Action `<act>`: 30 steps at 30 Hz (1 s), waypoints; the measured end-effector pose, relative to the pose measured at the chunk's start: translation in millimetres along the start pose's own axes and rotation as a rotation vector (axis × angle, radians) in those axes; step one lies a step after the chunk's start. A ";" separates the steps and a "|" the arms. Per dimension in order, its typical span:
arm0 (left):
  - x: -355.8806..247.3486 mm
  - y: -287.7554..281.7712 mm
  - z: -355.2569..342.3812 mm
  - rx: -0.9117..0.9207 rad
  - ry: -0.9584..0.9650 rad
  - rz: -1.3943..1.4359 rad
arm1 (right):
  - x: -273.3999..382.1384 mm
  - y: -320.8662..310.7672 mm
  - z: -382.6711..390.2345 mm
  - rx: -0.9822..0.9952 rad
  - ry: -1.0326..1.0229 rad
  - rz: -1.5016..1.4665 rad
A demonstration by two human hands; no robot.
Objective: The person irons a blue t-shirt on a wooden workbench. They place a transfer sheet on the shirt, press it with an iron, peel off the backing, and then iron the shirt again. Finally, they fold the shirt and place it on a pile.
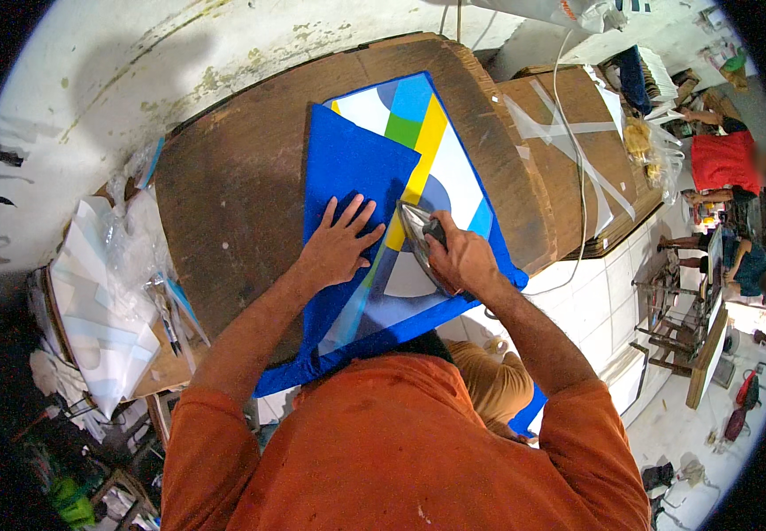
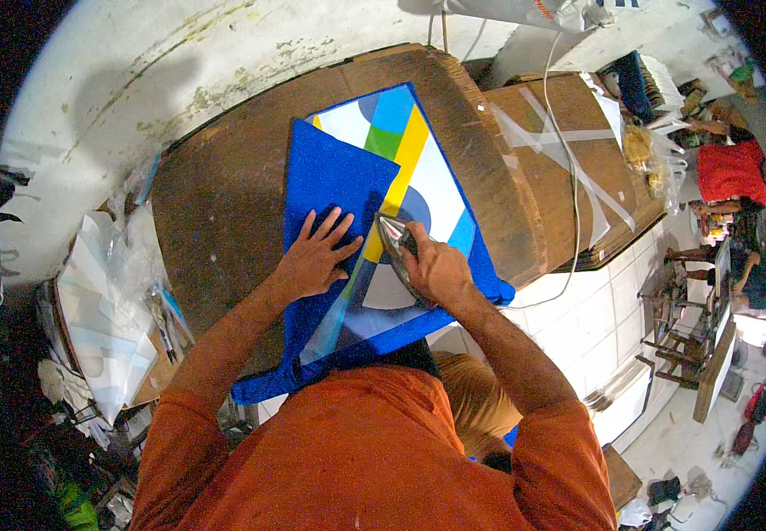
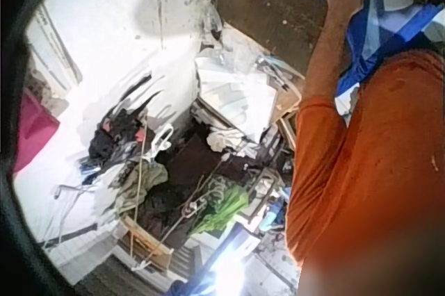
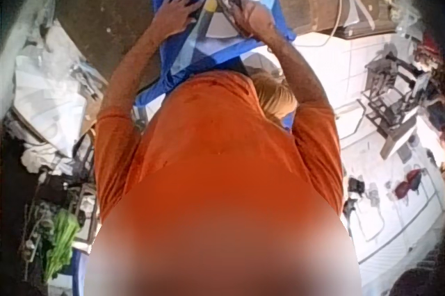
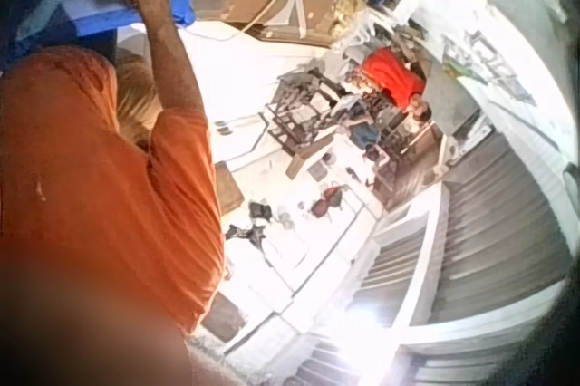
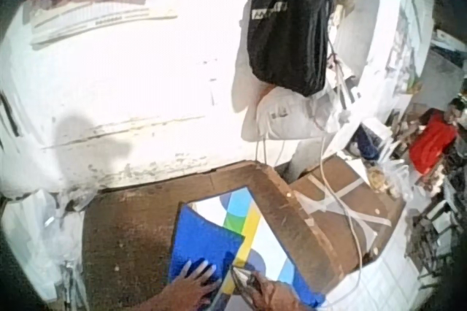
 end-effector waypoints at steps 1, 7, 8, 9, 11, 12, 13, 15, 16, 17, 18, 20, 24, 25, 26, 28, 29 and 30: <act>0.0 -0.5 -0.1 -0.006 0.004 -0.007 | 0.2 0.5 0.4 -0.004 0.000 -0.002; -1.2 -1.1 -0.7 0.030 -0.008 -0.024 | 1.3 -0.2 3.3 -0.031 -0.024 -0.008; -1.3 -1.1 -0.8 0.030 -0.008 -0.025 | 0.8 -0.2 4.1 -0.020 -0.017 -0.013; -1.4 -0.6 -0.7 0.042 -0.014 -0.024 | 0.4 -0.2 4.9 -0.010 -0.011 -0.019; -1.6 -0.8 -0.8 0.029 -0.009 -0.033 | 1.0 -1.5 6.0 -0.015 -0.032 -0.016; -1.6 -0.7 -0.8 0.039 -0.012 -0.035 | 1.4 -2.3 6.5 -0.014 -0.034 -0.021; -1.7 -1.2 -0.7 0.030 -0.009 -0.036 | 2.3 -3.2 6.7 -0.005 -0.042 -0.015; -1.8 -2.0 -0.7 0.042 -0.008 -0.032 | 3.6 -5.8 7.5 0.028 -0.026 -0.017; -1.8 -2.9 -0.8 0.031 -0.007 -0.029 | 5.1 -8.4 8.2 0.001 -0.034 -0.047; -1.6 -3.6 -0.9 0.031 -0.006 -0.022 | 6.6 -10.6 9.4 -0.017 -0.028 -0.079; -1.0 -3.9 -1.2 0.046 -0.013 -0.014 | 8.4 -12.4 10.2 -0.040 -0.026 -0.118; -0.9 -5.0 -1.6 0.032 -0.009 -0.002 | 13.3 -14.5 14.5 -0.119 -0.021 -0.205; 0.4 -5.5 -0.8 0.027 -0.015 0.045 | 24.8 -0.6 18.1 -0.190 0.107 -0.382; 0.9 -6.3 -0.6 0.006 -0.004 0.060 | 28.9 3.7 16.9 -0.215 0.091 -0.360; 1.3 -6.9 -0.4 -0.008 0.004 0.080 | 33.2 8.7 14.4 -0.239 0.073 -0.338; 2.2 -7.8 0.8 -0.029 0.009 0.108 | 39.3 17.2 11.5 -0.260 0.065 -0.314; 2.0 -7.9 1.1 -0.038 0.010 0.116 | 41.6 21.3 10.9 -0.258 0.076 -0.312; 2.0 -7.6 1.2 -0.041 0.008 0.126 | 43.4 25.0 10.3 -0.257 0.088 -0.309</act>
Point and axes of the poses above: each hand's wrist, its own z-axis away from the middle knuckle, its own y-axis out of the palm, x = y × z, the point moved 3 cm from there along -z, towards the middle knuckle, and after that the axes turned 10 degrees about -y, right-handed, at the moved point
